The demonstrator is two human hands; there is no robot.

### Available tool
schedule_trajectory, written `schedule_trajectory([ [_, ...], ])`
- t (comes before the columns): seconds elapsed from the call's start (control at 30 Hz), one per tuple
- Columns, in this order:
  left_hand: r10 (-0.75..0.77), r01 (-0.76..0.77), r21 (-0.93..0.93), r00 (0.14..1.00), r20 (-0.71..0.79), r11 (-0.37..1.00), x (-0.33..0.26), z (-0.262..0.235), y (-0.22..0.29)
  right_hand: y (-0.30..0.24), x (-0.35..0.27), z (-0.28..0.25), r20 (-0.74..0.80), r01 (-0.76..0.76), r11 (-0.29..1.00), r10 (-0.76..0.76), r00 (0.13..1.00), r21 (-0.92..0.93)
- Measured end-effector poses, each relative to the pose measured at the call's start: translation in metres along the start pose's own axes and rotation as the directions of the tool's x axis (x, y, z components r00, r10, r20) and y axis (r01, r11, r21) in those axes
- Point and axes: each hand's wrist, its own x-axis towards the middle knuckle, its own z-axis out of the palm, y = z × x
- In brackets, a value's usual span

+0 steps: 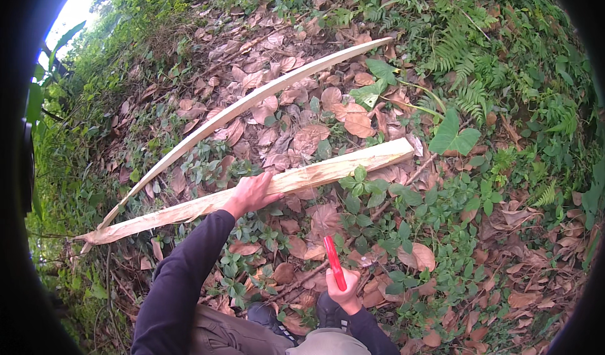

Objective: The person uses a red-handled saw to cut a long piece of light-colored wood into smaller sections. The person holds the wood steady with one hand while sawing with the other, working on the forest floor.

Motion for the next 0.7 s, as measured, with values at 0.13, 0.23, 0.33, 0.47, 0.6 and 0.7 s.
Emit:
schedule_trajectory([
  [0.13,0.028,-0.030,-0.017,0.997,-0.075,0.999,0.000,0.002,-0.002,-0.004,0.028,0.011,0.001,-0.033,0.999,0.033,0.999,0.006],
  [0.23,0.010,-0.010,-0.007,1.000,-0.015,1.000,-0.001,0.000,-0.004,0.001,0.029,0.015,0.008,-0.111,0.992,0.111,0.994,0.058],
  [0.33,0.015,-0.015,0.001,1.000,0.002,1.000,0.001,-0.003,-0.003,0.000,0.002,-0.003,0.025,-0.007,1.000,0.008,1.000,-0.028],
  [0.47,0.030,-0.030,-0.011,1.000,-0.006,1.000,0.004,0.000,-0.004,0.004,0.013,-0.006,0.043,0.025,1.000,-0.024,0.999,-0.015],
  [0.6,0.006,-0.004,-0.029,0.998,0.059,1.000,0.001,-0.003,-0.007,0.005,0.037,-0.001,0.083,-0.008,1.000,0.006,0.997,0.018],
  [0.7,0.013,-0.012,-0.025,0.998,0.057,1.000,0.003,-0.003,-0.005,0.007,0.008,-0.014,0.072,0.061,0.998,-0.061,0.996,0.013],
])
